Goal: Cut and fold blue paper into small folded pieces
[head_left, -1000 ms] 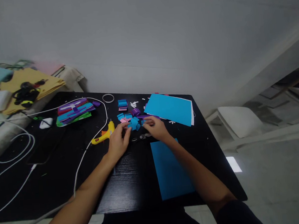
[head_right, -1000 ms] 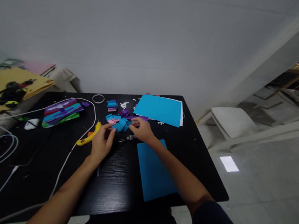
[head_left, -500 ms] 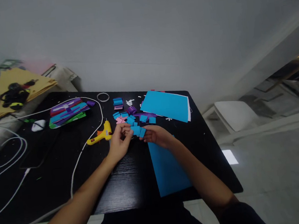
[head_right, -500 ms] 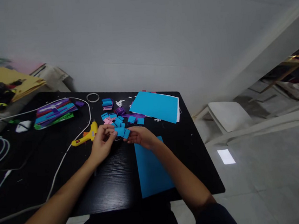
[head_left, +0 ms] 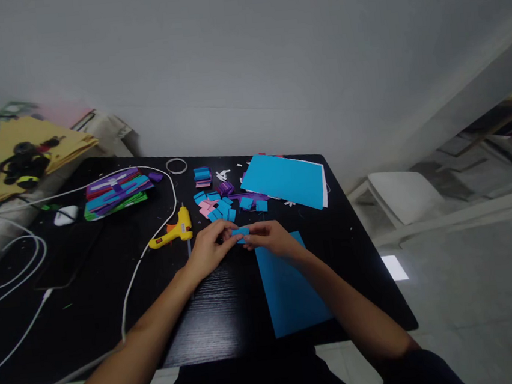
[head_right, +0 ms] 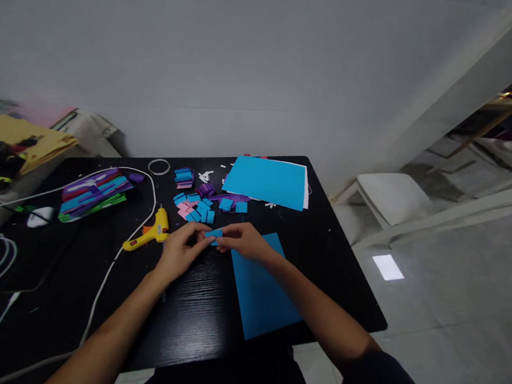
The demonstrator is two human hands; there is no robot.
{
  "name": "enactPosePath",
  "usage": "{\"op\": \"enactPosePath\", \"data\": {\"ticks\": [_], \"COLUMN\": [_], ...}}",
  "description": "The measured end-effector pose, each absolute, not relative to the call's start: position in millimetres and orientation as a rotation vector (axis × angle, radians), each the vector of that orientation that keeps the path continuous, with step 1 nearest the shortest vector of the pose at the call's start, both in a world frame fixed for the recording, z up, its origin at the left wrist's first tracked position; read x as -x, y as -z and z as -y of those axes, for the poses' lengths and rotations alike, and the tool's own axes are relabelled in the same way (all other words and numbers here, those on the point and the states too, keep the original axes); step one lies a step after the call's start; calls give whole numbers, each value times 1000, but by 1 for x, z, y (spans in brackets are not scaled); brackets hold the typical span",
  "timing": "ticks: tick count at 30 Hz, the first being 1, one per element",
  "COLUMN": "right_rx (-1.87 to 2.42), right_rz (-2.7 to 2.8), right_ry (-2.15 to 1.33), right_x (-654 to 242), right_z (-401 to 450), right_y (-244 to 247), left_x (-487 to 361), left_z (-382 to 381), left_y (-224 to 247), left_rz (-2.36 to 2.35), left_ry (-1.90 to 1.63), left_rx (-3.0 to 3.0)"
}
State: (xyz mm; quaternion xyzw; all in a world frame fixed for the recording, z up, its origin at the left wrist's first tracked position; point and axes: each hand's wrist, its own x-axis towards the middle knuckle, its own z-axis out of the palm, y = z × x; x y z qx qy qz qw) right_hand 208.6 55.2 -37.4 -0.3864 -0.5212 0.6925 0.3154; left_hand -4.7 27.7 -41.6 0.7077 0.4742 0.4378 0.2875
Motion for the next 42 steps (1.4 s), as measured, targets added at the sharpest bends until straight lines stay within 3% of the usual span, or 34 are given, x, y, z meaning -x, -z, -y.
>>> {"op": "enactPosePath", "data": {"ticks": [4,17,25,33,42], "right_rx": [1117,1194,1176,983,1056], "right_rz": [1486,1825,1513,1171,1204], "right_ry": [-1740,-1141,-1244,-1563,-1447], "right_x": [-217,-204,-210,-209,-205], "right_z": [-46,-23,-33,-33,-22], "right_y": [49,53,61,53,46], "left_x": [10,14,14,-1,-10], "left_z": [-32,-78,-72,-18,-9], "left_y": [43,51,29,24,40], "left_rz": [-1348,-1850,-1809,-1273,-1298], "left_ry": [-998,-683,-665,-964,-1127], "left_rx": [-2212,-2391,-2450,-2317,-1767]}}
